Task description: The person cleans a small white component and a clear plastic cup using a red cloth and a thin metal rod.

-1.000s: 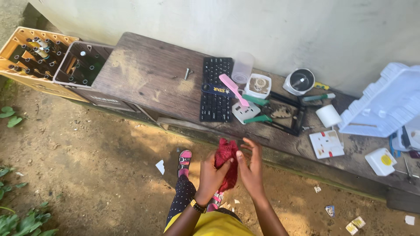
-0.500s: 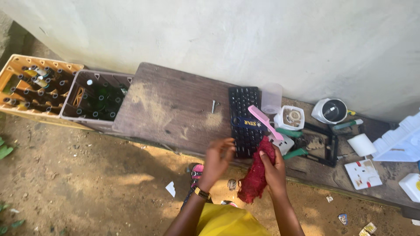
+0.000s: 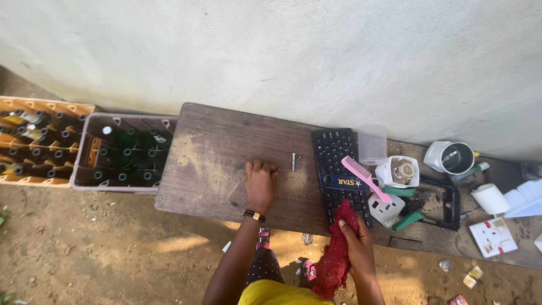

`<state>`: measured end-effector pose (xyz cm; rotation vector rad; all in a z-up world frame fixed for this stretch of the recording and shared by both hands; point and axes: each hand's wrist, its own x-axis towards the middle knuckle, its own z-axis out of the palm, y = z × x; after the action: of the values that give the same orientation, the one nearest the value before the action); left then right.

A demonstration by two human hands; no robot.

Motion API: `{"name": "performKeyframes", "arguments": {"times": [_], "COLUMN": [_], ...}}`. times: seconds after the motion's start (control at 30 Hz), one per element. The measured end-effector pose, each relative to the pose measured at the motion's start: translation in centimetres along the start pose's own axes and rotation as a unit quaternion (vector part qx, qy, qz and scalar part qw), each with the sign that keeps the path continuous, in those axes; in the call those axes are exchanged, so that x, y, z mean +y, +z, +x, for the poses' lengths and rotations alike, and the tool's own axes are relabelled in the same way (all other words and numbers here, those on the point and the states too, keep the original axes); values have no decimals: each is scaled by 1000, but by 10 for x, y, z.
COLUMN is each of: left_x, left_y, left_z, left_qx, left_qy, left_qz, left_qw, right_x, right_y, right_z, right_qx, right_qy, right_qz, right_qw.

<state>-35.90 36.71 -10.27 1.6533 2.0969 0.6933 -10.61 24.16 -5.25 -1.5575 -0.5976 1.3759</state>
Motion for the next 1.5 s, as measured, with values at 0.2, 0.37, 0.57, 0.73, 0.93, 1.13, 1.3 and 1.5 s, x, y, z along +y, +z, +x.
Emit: {"name": "performKeyframes", "arguments": {"times": [0.2, 0.37, 0.57, 0.73, 0.93, 1.13, 1.3, 1.5], "left_x": [-11, -3, 38, 53, 54, 61, 46, 35], "left_y": [17, 2, -39, -54, -24, -18, -41, -84], "left_z": [5, -22, -101, -171, -243, -316, -357, -383], "left_qx": [5, 43, 27, -112, -42, 21, 116, 215], "left_qy": [41, 99, 141, -106, -21, -64, -84, -113], "left_qz": [23, -38, -206, -415, -456, -370, -323, -302], "left_qw": [999, 993, 968, 897, 889, 927, 935, 922], "right_x": [-7, -29, -19, 3, -7, 17, 46, 48], "right_y": [14, 37, 52, 41, 19, -1, 10, 41], "right_z": [-7, -15, -20, -36, -104, -145, -161, -191], "right_qx": [17, -29, -102, -148, -170, -198, -312, -424], "right_qy": [5, -39, 44, -122, -469, -384, -391, -301], "right_qz": [-45, -179, -95, -152, -286, -310, -243, -233], "right_qw": [999, 983, 989, 970, 818, 847, 831, 822]}}
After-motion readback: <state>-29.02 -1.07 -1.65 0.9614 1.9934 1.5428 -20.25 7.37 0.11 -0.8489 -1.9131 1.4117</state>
